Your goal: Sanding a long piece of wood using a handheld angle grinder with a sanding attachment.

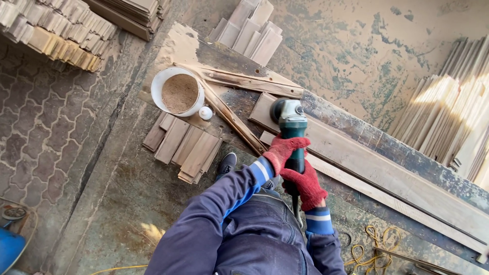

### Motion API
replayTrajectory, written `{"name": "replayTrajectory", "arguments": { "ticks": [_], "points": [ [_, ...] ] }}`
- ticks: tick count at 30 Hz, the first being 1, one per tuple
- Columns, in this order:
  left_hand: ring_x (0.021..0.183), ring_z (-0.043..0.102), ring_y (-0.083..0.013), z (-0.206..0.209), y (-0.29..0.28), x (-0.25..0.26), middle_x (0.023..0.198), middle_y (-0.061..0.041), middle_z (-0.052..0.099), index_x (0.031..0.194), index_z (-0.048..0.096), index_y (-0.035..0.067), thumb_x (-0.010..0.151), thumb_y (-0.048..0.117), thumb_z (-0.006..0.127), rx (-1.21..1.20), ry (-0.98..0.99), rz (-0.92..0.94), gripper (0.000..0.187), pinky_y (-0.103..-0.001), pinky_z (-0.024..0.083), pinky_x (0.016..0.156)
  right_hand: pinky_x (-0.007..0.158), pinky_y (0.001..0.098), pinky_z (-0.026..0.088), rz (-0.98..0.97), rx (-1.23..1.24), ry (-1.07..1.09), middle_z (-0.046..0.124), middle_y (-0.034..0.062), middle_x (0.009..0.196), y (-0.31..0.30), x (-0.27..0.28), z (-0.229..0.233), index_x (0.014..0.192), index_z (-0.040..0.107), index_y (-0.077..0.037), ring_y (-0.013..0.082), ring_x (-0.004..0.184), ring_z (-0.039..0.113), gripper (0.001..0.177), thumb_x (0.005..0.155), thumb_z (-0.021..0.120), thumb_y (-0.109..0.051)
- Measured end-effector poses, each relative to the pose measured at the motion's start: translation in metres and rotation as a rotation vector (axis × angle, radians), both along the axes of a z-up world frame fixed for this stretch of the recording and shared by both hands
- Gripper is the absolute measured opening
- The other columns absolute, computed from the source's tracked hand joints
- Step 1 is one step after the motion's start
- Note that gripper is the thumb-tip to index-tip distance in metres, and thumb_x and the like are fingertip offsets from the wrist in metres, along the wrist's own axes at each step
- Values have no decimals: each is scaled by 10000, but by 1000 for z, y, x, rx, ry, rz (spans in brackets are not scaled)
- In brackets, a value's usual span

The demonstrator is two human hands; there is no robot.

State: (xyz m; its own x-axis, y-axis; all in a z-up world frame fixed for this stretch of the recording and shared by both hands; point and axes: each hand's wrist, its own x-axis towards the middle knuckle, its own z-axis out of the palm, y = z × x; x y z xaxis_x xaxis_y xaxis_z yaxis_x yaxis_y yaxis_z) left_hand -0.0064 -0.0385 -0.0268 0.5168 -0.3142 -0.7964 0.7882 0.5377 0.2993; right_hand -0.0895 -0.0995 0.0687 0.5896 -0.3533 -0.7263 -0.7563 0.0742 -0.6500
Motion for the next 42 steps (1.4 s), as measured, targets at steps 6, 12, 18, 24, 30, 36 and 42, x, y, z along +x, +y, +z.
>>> {"name": "replayTrajectory", "arguments": {
  "ticks": [6,12,18,24,30,36,42],
  "points": [
    [690,748,-314,23,-31,-12,748,-173,689,1132,652,21,566,96,948,22,-54,-126,643,-452,652,638,469,527,602,-86,-20,16,630,289,712,-22,-19,10,1018,591,24,419,550,687,524,637,922,-117],
    [695,751,-311,23,-14,-6,753,-170,692,1116,665,25,560,107,943,52,-80,-149,627,-439,661,643,469,536,595,-79,-17,15,620,290,715,-10,-12,2,1014,588,36,435,552,685,523,636,920,-105],
    [660,746,-347,2,37,20,725,-206,684,1096,659,13,582,44,944,20,-24,40,589,-487,652,583,447,500,597,60,-1,2,637,264,687,26,21,-10,1004,606,11,390,537,689,540,615,953,-129],
    [644,758,-345,6,36,14,713,-204,708,1071,664,26,615,51,949,39,-4,17,538,-515,656,571,451,500,604,56,-1,8,636,263,674,15,8,-23,974,634,5,384,536,699,531,587,975,-122],
    [679,746,-280,12,-53,-24,769,-150,698,1105,664,56,555,83,953,-6,-100,-261,622,-439,652,614,480,546,606,-203,-24,-25,621,249,697,-33,-41,-8,993,627,6,390,571,681,515,599,946,-88],
    [752,665,-241,57,-105,-47,953,-135,708,1166,656,9,587,190,835,-71,-226,-673,633,-346,582,738,582,461,570,-353,111,-60,643,238,877,-93,-104,-15,1192,571,63,377,698,662,433,813,719,-84],
    [799,669,-246,67,-86,-36,970,-128,704,1180,650,31,586,234,832,-38,-233,-700,653,-360,582,785,584,470,578,-327,91,-48,652,245,896,-85,-93,-10,1221,564,49,388,705,669,468,802,727,-81]
  ]
}}
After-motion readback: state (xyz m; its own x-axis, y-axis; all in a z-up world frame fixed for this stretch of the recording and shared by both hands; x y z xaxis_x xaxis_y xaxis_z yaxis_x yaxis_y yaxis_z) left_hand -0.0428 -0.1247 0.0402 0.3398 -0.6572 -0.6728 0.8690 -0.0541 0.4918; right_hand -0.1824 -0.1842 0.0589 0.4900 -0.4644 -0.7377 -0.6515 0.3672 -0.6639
